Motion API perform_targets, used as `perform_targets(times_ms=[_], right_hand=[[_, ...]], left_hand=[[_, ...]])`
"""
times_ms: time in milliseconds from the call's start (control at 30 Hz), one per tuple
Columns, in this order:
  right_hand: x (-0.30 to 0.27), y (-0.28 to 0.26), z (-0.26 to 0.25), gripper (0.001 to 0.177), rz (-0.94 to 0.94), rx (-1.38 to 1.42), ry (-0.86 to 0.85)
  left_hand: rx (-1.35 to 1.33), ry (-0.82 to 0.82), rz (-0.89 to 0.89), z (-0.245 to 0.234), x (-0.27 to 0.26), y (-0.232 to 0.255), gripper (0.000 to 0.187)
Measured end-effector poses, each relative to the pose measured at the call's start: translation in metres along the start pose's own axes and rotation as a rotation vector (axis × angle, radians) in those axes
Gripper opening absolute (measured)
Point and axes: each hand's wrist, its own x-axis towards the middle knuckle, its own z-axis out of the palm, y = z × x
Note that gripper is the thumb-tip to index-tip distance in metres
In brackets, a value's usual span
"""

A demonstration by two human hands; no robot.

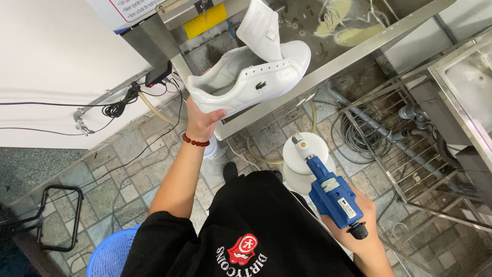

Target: Clean and dry sneakers using a specialized washing machine and high-pressure air tool.

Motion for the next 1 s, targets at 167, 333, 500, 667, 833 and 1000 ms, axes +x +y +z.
perform_targets(times_ms=[167,333,500,667,833,1000], right_hand=[[0.005,-0.006,-0.001,0.048,-0.048,0.046,0.005],[0.005,-0.007,0.004,0.042,-0.01,0.023,0.021],[0.009,-0.015,0.006,0.04,0.024,0.033,0.023],[0.008,-0.009,0.009,0.039,-0.006,0.007,0.023],[0.008,-0.009,0.009,0.047,-0.025,-0.016,-0.003],[0.014,-0.016,0.011,0.045,-0.015,-0.009,0.01]], left_hand=[[0.008,-0.002,0.005,-0.001,-0.001,0.001,0.11],[0.016,0.007,0.001,-0.006,-0.001,0.001,0.111],[0.042,0.017,-0.008,-0.008,0.0,0.003,0.113],[0.053,0.018,-0.01,-0.009,0.001,0.003,0.114],[0.041,0.027,-0.01,-0.012,0.002,0.001,0.115],[0.036,0.028,-0.012,-0.013,0.005,0.004,0.113]])
